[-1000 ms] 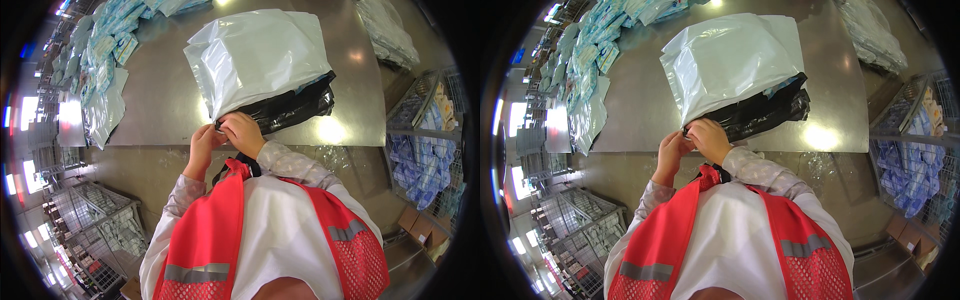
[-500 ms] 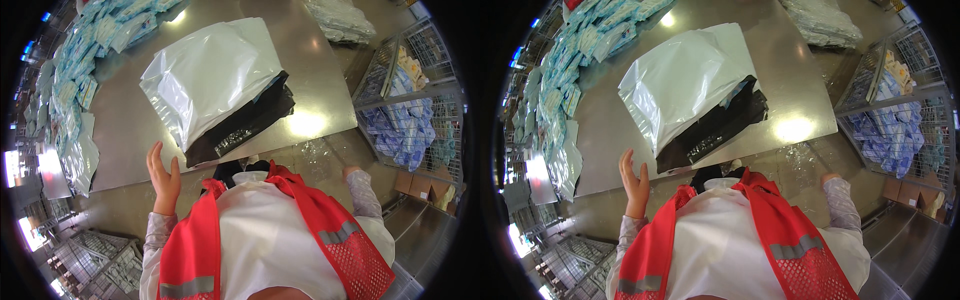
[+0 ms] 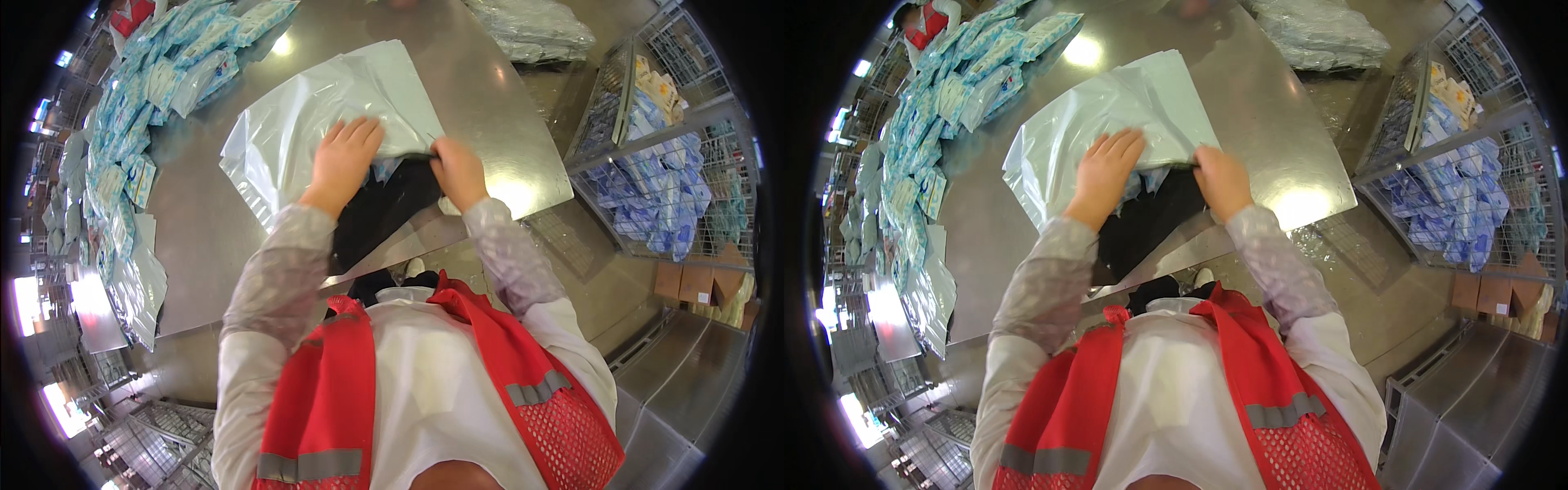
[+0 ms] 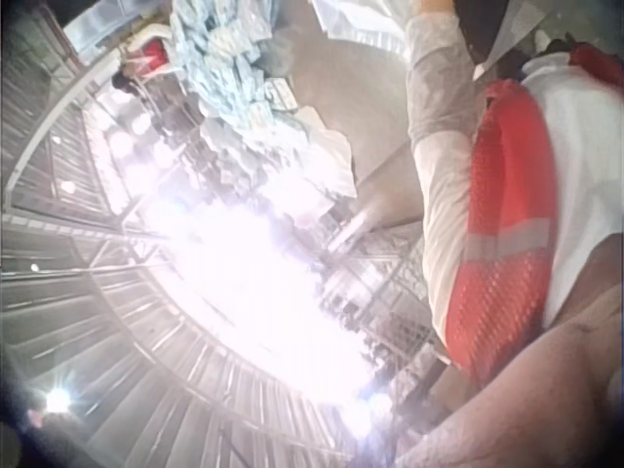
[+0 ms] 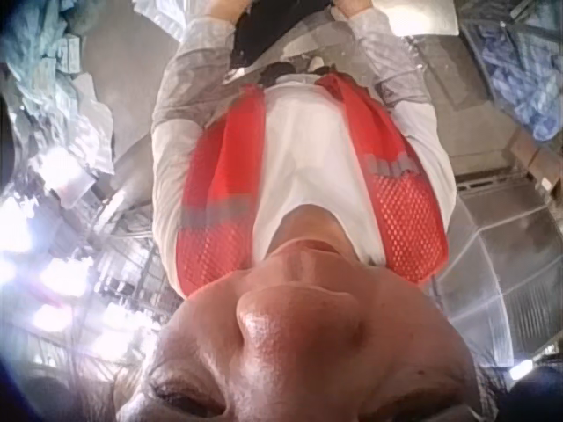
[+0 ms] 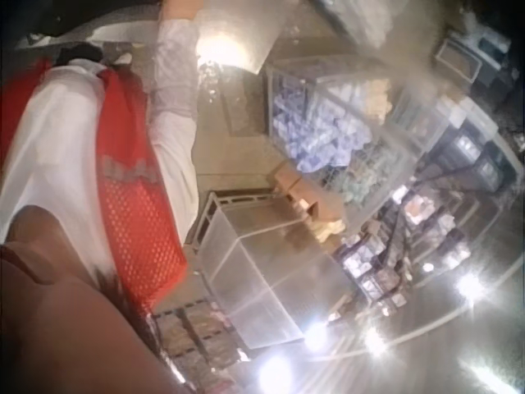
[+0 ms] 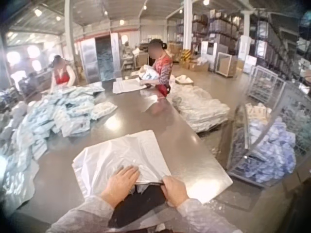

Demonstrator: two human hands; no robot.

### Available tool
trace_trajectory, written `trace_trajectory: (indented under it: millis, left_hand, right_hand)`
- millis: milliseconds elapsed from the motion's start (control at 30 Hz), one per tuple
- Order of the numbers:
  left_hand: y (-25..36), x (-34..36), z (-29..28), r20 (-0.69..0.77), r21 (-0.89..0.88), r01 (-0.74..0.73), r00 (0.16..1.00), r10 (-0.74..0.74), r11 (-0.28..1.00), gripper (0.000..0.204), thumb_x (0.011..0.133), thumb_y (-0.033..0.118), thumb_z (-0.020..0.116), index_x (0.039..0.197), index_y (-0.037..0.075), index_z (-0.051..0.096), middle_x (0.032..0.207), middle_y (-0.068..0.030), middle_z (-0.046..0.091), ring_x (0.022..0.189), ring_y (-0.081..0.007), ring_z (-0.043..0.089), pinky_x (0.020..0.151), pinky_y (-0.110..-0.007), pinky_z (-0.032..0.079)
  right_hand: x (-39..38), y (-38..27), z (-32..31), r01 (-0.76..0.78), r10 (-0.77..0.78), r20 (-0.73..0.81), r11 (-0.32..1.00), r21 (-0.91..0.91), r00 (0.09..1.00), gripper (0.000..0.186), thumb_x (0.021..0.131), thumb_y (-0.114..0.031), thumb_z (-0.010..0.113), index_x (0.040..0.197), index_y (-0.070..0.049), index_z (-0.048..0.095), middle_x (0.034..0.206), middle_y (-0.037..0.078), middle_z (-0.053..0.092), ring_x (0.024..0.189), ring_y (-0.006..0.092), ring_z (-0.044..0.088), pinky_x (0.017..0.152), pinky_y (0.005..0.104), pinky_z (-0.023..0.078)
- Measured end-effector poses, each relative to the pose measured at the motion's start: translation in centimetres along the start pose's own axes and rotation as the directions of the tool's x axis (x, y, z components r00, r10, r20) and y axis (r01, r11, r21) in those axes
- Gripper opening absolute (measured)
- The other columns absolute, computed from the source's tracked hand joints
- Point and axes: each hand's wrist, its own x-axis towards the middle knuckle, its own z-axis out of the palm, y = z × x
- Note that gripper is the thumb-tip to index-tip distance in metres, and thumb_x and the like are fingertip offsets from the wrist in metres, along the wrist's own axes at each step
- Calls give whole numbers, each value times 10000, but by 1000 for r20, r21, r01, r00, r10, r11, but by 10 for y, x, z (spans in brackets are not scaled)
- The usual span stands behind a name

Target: The person repeatedly picks small blue-and-white packages from a pile on a stainless steel table, places them into a clear plastic bag, and seals the bag using a heat-sealing bar. The process is repeated multiple times throughout the clip.

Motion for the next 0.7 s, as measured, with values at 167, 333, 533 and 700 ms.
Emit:
trace_trajectory:
  millis: [167, 333, 533, 700]
  left_hand:
    - [17, -82, -11, 86, 181, -110, 992, 95, 977, 529, 861, 114, 518, 1390, 109, 518, 1482, -33, 479, 1393, -227, 417, 1134, -431, 334]
    - [32, -101, 27, 176, 260, -64, 984, 18, 964, 593, 878, 143, 511, 1465, 93, 438, 1574, -63, 355, 1468, -221, 301, 1181, -427, 250]
    - [47, -99, -40, 240, -396, -19, 963, 124, 918, 561, 864, 124, 557, 1416, 50, 489, 1484, -130, 448, 1415, -288, 377, 1150, -446, 331]
    - [-35, -203, -125, 48, 81, 30, 998, -34, 996, 532, 748, -1, 598, 1248, 164, 673, 1322, -149, 566, 1242, -349, 541, 1018, -452, 474]
  right_hand:
    - [-58, 0, 23, 217, -207, 125, 973, -74, 970, 171, 806, -55, 616, 952, -74, 529, 890, 125, 584, 715, 377, 621, 618, 484, 498]
    - [-69, 14, 22, 152, -105, 289, 978, -144, 951, 201, 827, -47, 571, 1009, -71, 490, 936, 150, 551, 735, 390, 629, 592, 480, 508]
    - [-56, 33, -33, -202, 138, 285, 957, 210, 948, 101, 908, -51, 611, 1007, -37, 598, 941, 163, 627, 798, 359, 633, 695, 426, 524]
    - [-37, 18, -68, -126, 136, 271, 991, -55, 953, 377, 910, -83, 588, 1282, -131, 620, 1324, 140, 589, 1237, 339, 553, 1079, 426, 417]
